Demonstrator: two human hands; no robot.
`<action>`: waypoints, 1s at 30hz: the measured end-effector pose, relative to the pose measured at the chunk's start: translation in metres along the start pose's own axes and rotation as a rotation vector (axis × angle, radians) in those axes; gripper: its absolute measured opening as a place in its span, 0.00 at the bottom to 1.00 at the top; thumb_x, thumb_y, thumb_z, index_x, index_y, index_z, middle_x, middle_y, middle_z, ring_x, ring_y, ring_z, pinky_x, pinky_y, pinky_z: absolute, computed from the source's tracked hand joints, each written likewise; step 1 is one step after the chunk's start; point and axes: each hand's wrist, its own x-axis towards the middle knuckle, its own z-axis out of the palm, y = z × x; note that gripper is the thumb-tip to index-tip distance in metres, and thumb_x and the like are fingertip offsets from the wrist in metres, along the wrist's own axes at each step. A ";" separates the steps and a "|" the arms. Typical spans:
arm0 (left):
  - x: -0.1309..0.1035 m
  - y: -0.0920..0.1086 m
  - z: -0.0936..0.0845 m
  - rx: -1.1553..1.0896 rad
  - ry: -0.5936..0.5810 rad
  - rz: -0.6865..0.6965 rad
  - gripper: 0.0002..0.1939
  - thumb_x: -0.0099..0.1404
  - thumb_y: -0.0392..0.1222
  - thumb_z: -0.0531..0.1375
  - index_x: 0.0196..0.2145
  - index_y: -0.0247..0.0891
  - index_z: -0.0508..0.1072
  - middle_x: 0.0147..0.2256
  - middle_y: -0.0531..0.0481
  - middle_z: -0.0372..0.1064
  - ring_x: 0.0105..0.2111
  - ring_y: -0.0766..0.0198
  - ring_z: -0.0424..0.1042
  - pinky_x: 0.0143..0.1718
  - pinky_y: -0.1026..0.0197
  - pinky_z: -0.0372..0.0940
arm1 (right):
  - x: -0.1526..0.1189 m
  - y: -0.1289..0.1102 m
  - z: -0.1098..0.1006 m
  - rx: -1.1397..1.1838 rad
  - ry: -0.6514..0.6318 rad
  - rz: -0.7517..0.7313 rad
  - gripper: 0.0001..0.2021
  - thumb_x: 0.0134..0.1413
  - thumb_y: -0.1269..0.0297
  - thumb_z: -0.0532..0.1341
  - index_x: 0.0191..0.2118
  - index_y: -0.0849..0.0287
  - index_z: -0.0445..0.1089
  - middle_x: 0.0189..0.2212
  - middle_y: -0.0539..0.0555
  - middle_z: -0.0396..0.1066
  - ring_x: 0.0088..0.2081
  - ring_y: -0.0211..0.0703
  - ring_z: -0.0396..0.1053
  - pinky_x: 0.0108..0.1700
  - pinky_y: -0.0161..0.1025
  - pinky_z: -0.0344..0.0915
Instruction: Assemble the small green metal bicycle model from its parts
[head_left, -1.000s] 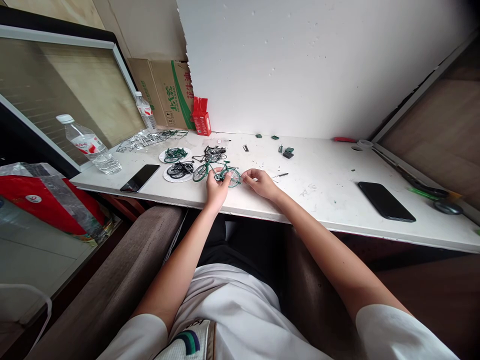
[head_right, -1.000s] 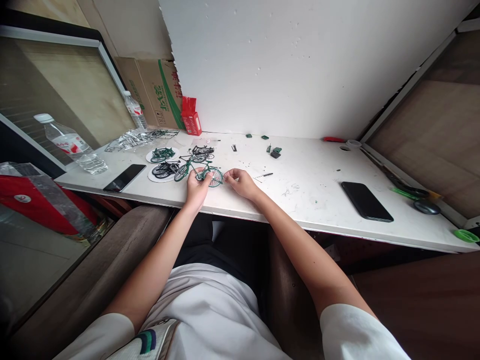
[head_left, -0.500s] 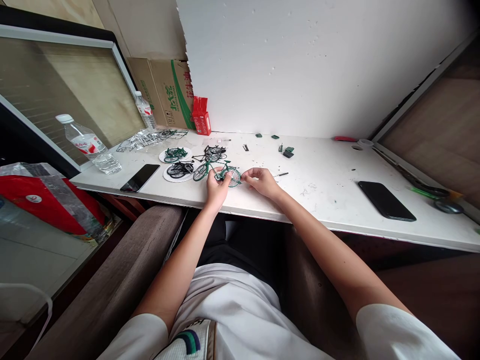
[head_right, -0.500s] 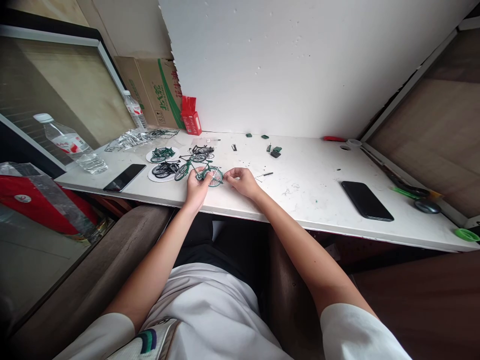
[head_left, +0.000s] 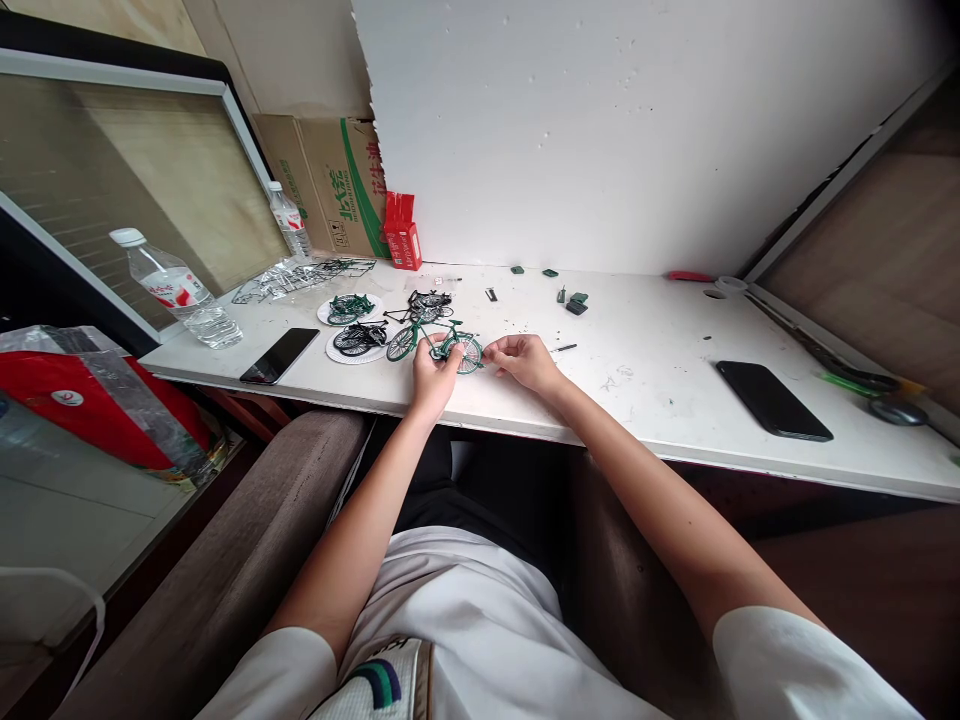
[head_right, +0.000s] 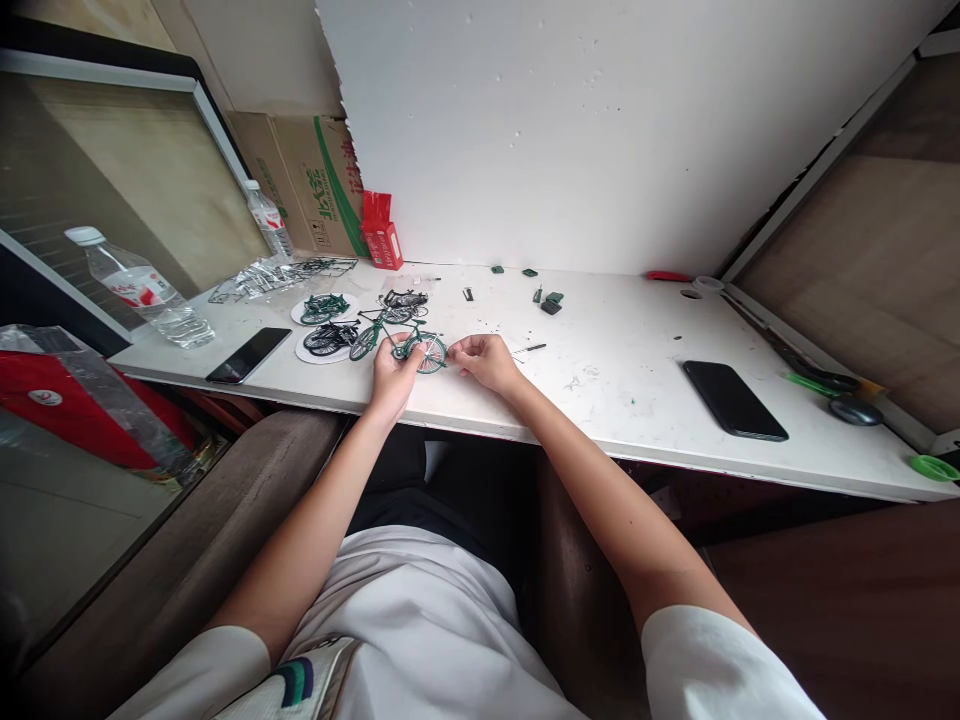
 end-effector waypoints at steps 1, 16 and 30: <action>0.000 0.000 0.000 0.001 0.000 -0.002 0.24 0.63 0.48 0.71 0.51 0.38 0.68 0.39 0.47 0.77 0.35 0.63 0.79 0.41 0.60 0.74 | 0.000 0.000 0.000 0.009 -0.001 0.004 0.16 0.51 0.51 0.74 0.35 0.60 0.80 0.36 0.59 0.83 0.40 0.49 0.79 0.35 0.40 0.77; -0.002 0.003 0.001 0.009 0.008 0.008 0.22 0.64 0.48 0.70 0.50 0.39 0.69 0.38 0.48 0.76 0.35 0.63 0.78 0.41 0.61 0.73 | 0.004 0.002 0.000 0.062 -0.039 0.005 0.24 0.48 0.40 0.75 0.36 0.60 0.80 0.36 0.58 0.82 0.37 0.46 0.78 0.36 0.39 0.78; -0.008 0.016 0.004 -0.035 -0.035 -0.015 0.36 0.59 0.50 0.75 0.57 0.42 0.61 0.44 0.45 0.77 0.43 0.60 0.80 0.48 0.57 0.74 | -0.001 -0.003 0.000 0.001 -0.074 -0.040 0.26 0.53 0.37 0.71 0.39 0.59 0.79 0.40 0.58 0.80 0.40 0.46 0.75 0.34 0.37 0.75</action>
